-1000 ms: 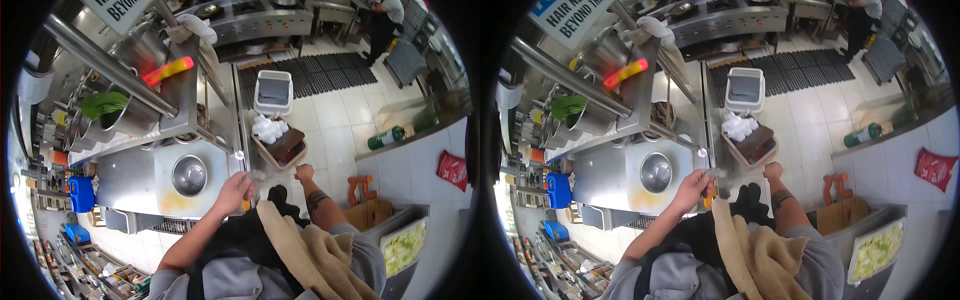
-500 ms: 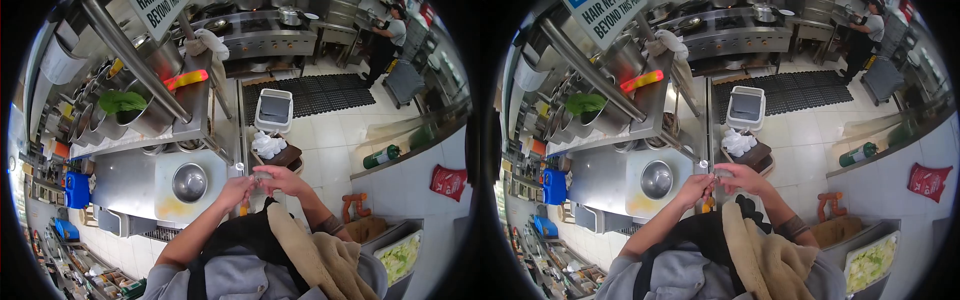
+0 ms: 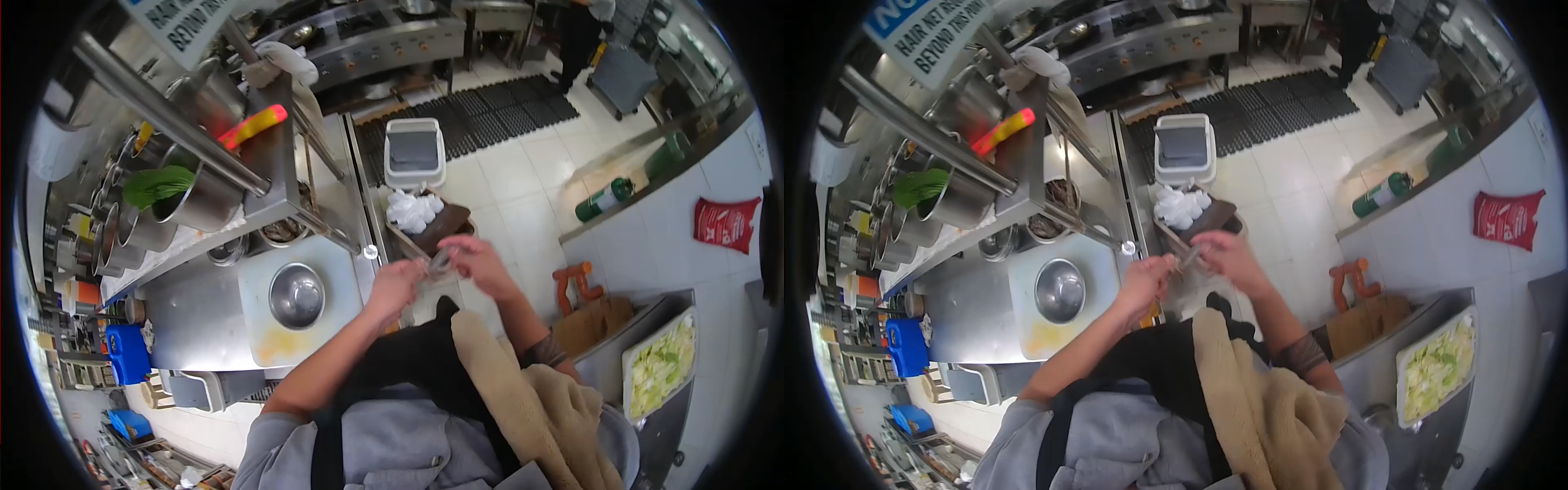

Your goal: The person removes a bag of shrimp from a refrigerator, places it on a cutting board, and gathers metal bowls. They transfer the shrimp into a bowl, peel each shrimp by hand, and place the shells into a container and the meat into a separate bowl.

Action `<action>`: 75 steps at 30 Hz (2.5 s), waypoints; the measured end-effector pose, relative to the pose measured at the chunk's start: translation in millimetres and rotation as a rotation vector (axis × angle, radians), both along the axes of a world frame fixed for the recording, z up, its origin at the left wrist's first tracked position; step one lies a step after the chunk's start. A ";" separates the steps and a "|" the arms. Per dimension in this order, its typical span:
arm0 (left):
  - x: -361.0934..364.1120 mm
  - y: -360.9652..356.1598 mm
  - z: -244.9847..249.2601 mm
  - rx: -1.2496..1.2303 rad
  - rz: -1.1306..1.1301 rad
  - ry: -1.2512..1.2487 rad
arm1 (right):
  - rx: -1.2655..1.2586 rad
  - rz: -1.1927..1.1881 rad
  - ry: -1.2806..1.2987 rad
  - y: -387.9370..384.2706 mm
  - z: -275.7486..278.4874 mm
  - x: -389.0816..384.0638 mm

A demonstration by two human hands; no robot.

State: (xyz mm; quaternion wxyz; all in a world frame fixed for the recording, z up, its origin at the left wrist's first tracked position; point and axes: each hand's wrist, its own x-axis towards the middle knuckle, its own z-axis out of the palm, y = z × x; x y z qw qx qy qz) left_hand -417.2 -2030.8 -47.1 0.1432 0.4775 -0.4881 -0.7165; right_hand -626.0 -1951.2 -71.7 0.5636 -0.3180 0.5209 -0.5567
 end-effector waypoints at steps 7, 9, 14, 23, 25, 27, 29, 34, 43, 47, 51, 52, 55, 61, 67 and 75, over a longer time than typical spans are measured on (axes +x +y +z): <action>-23.1 -3.5 11.8 -0.744 -0.386 -0.179 | 0.141 -0.377 -0.101 73.1 -29.8 -105.1; -52.3 10.6 12.2 -0.996 -0.644 -0.040 | 0.131 -0.460 -0.076 91.9 -33.1 -115.7; -132.2 23.0 -31.7 -1.155 -1.156 -0.307 | 0.122 -0.643 -0.175 119.7 -40.6 -129.0; -124.4 -35.8 -48.3 -1.016 -0.891 -0.523 | 0.191 -0.424 -0.079 119.4 -40.7 -87.7; -98.9 -29.0 -27.5 -0.739 -0.810 -0.251 | 0.152 -0.245 -0.118 107.9 -55.3 -70.5; -67.9 -13.4 -30.9 -0.594 -0.708 -0.053 | 0.076 -0.019 -0.100 79.7 -43.0 -40.2; -37.7 -4.8 9.1 -0.523 -0.746 -0.055 | 0.126 0.072 -0.091 44.8 -26.4 -2.7; 71.8 6.8 19.1 -0.664 -0.255 -0.315 | 0.070 0.404 0.075 -21.0 11.6 73.8; 233.0 -10.1 -1.2 -1.117 0.208 -0.755 | 0.058 0.658 0.394 -47.6 12.8 154.5; 244.5 -74.3 -20.3 -1.101 0.105 -0.755 | 0.057 0.604 0.524 -37.0 12.9 176.6; 230.5 -163.2 -43.0 -1.457 -0.106 -0.794 | -0.007 0.601 0.673 -10.3 31.1 168.2; 227.1 -185.1 -53.0 -1.527 -0.103 -0.831 | 0.023 0.611 0.693 -2.7 39.8 163.0; 225.4 -220.2 -59.9 -1.428 -0.277 -0.982 | 0.090 0.481 0.703 34.3 28.5 145.7; 223.7 -222.3 -35.2 -1.491 -0.592 -1.216 | 0.320 0.076 0.673 122.5 -11.6 126.5; 229.0 -208.0 10.5 -1.475 -0.630 -1.252 | 0.302 -0.019 0.712 136.8 -26.8 127.4; 210.9 -91.1 51.3 -0.749 0.045 -0.224 | 0.049 0.469 0.694 81.5 -17.0 114.6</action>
